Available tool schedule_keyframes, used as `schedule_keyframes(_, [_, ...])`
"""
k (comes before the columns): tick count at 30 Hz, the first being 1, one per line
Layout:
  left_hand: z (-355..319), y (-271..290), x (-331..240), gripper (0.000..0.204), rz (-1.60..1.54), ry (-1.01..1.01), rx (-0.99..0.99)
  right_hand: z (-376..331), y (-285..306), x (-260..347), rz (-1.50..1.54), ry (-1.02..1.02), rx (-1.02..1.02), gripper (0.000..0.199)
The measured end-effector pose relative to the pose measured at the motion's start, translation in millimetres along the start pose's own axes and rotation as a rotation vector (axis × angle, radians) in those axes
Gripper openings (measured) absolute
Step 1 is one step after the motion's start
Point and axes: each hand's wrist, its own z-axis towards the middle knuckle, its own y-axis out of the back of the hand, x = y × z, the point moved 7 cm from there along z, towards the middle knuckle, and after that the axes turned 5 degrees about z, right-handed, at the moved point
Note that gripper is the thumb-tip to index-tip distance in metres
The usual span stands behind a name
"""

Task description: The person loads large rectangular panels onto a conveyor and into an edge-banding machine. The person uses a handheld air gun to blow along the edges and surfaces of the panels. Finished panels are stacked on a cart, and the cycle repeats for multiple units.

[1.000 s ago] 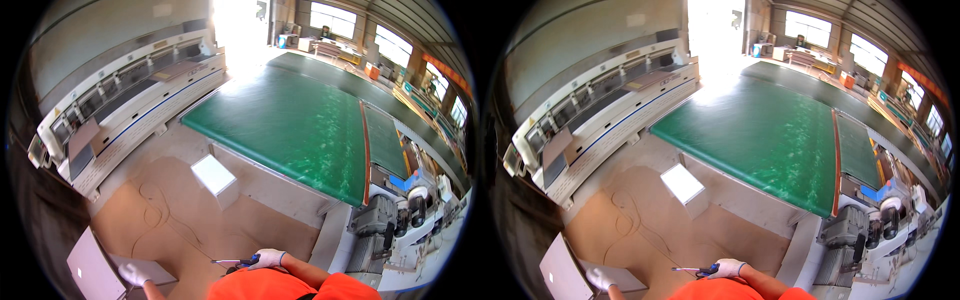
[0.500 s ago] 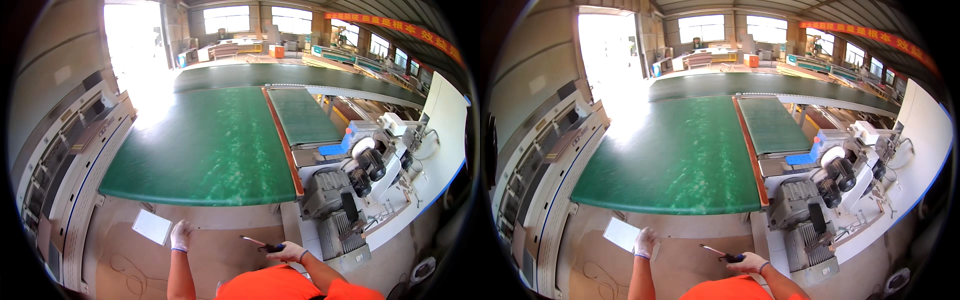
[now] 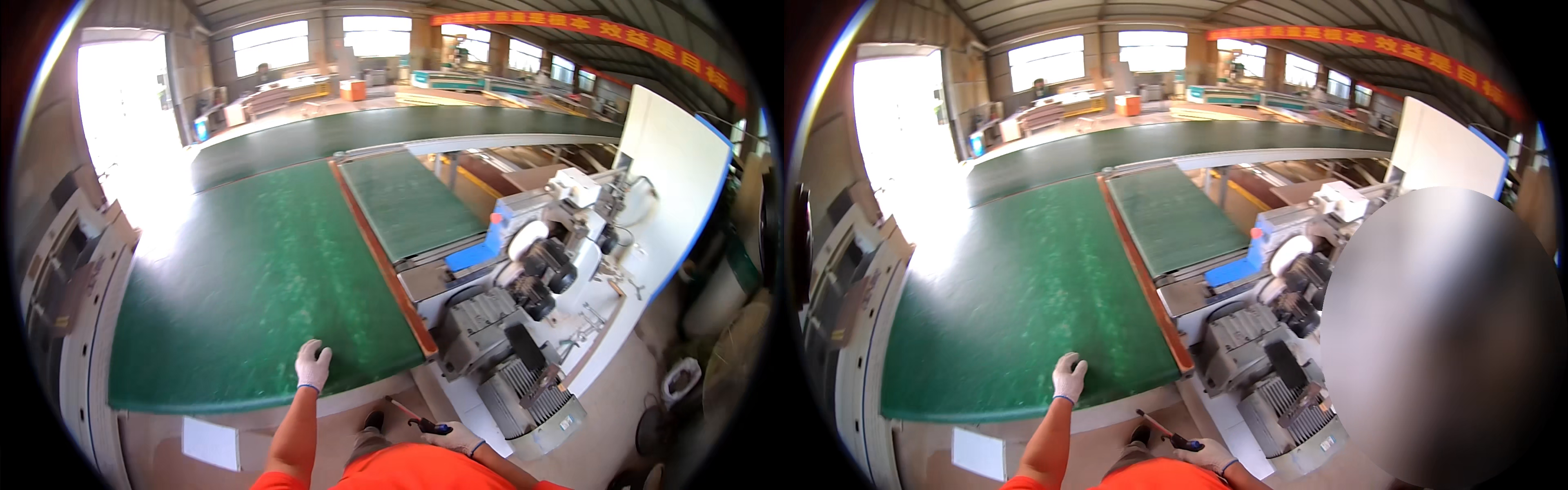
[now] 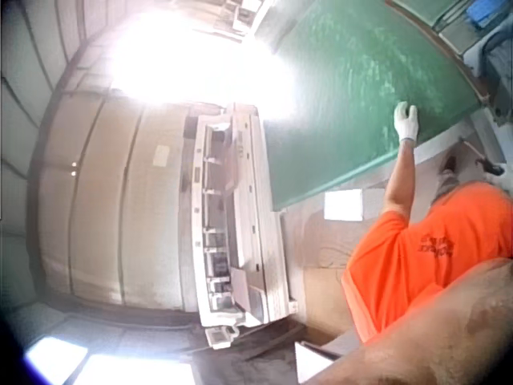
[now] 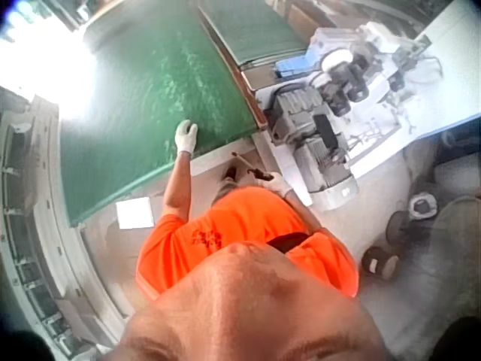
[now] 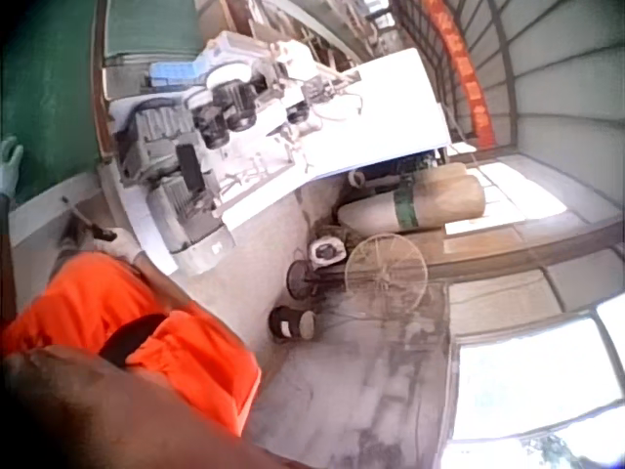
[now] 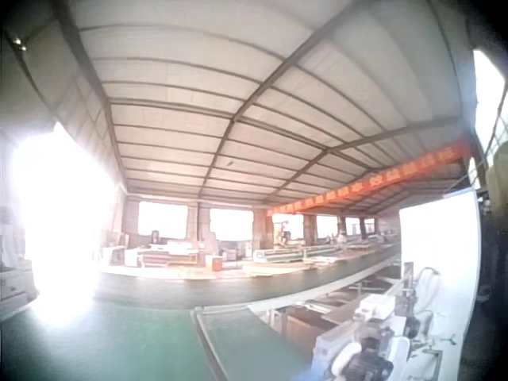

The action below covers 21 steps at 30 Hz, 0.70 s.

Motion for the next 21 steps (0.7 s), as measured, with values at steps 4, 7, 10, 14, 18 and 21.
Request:
schedule_keyframes(4, [45,-34,-11,0.049,0.399,-0.142,0.118,22,28,22,0.044,-0.028,-0.282,0.046])
schedule_keyframes(7, [83,-49,4,0.056,0.444,-0.122,0.201,37,26,42,0.183,-0.078,-0.404,0.048])
schedule_keyframes(10, [125,-67,19,0.059,0.44,-0.112,0.255,67,27,72,0.171,-0.091,-0.455,0.04])
schedule_keyframes(14, [174,-83,41,0.056,0.451,-0.158,0.257,87,20,141,0.009,-0.06,-0.516,0.044])
schedule_keyframes(18, [221,-99,55,0.053,0.461,-0.173,0.267,108,12,156,-0.096,-0.034,-0.516,0.053])
schedule_keyframes(21, [243,-108,70,0.051,0.491,-0.156,0.262,115,7,158,-0.126,-0.1,-0.473,0.055])
